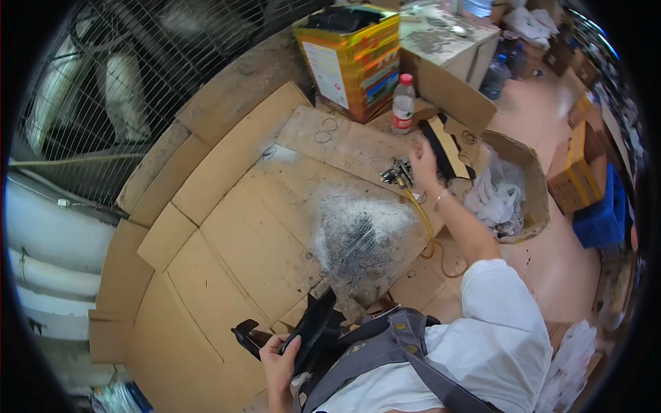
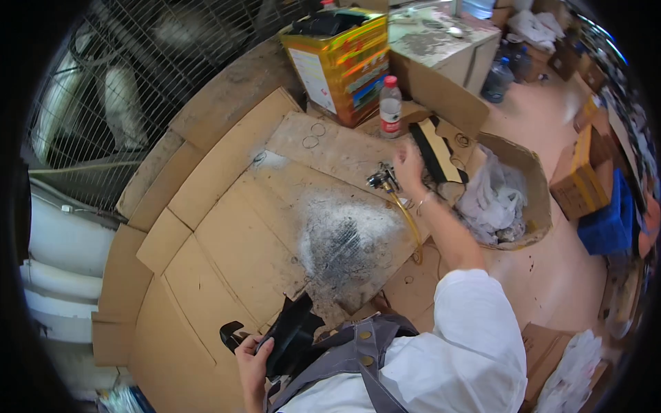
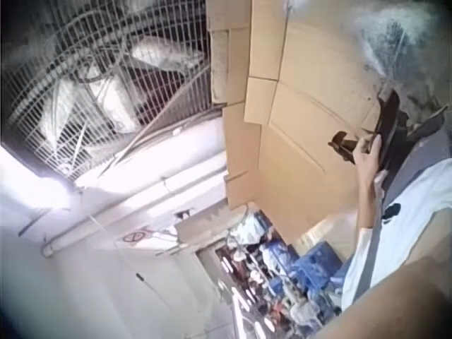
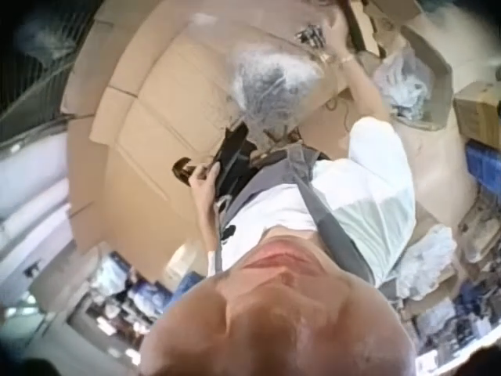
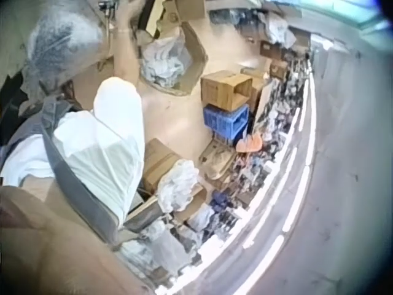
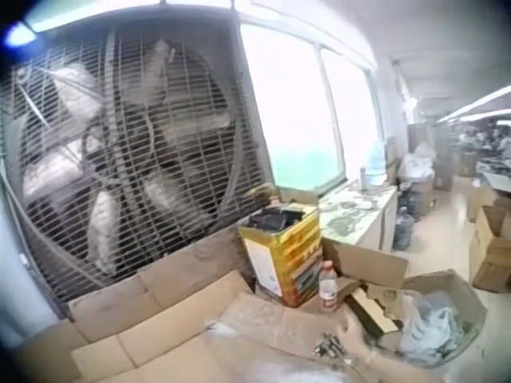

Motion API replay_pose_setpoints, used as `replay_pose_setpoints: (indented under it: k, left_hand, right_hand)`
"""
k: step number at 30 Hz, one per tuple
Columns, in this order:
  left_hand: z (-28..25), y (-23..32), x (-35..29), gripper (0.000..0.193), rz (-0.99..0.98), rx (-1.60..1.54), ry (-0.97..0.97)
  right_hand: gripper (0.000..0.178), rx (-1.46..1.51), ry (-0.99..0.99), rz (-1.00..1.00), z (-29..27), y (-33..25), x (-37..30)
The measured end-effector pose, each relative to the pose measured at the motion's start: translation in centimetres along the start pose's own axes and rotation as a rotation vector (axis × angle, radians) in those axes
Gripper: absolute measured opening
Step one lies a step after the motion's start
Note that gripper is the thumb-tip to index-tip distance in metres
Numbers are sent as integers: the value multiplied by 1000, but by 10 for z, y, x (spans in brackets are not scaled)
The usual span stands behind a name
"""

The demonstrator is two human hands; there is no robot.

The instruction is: Applying adhesive and assembling shoe components in a manufacturing facility.

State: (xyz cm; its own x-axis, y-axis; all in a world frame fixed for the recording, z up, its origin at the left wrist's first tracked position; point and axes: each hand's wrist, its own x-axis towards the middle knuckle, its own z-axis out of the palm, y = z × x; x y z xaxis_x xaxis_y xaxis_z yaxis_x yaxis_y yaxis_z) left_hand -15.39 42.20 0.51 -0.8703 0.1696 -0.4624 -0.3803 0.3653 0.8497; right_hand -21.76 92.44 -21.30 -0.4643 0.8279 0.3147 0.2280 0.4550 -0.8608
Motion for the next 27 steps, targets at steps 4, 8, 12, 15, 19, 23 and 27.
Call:
replay_pose_setpoints:
  k: [4, 8, 12, 15, 19, 23, 27]
  left_hand:
    - [17, -10, 11, 13, 46, 160, -320]
    - [43, -17, 8, 17, 331, 375, -604]
    - [60, -11, -30, 16, 668, 636, -906]
    - [75, -12, -52, 18, 845, 698, -1079]
    - [104, -12, -80, 20, 1020, 749, -1248]
    - [144, -12, -117, 19, 1200, 847, -1351]
    - [207, -25, -155, 19, 1363, 866, -1456]
  right_hand:
    - [19, 295, -489, 104, -90, -112, -160]
    - [19, 147, -580, -701, -150, -222, -249]
    - [22, -98, -707, -568, -191, -243, -330]
    - [23, -238, -735, -404, -233, -250, -364]
    - [20, -235, -593, -245, -284, -252, -392]
    - [17, -137, -465, -228, -327, -233, -409]
    - [14, -169, -415, -199, -391, -200, -418]
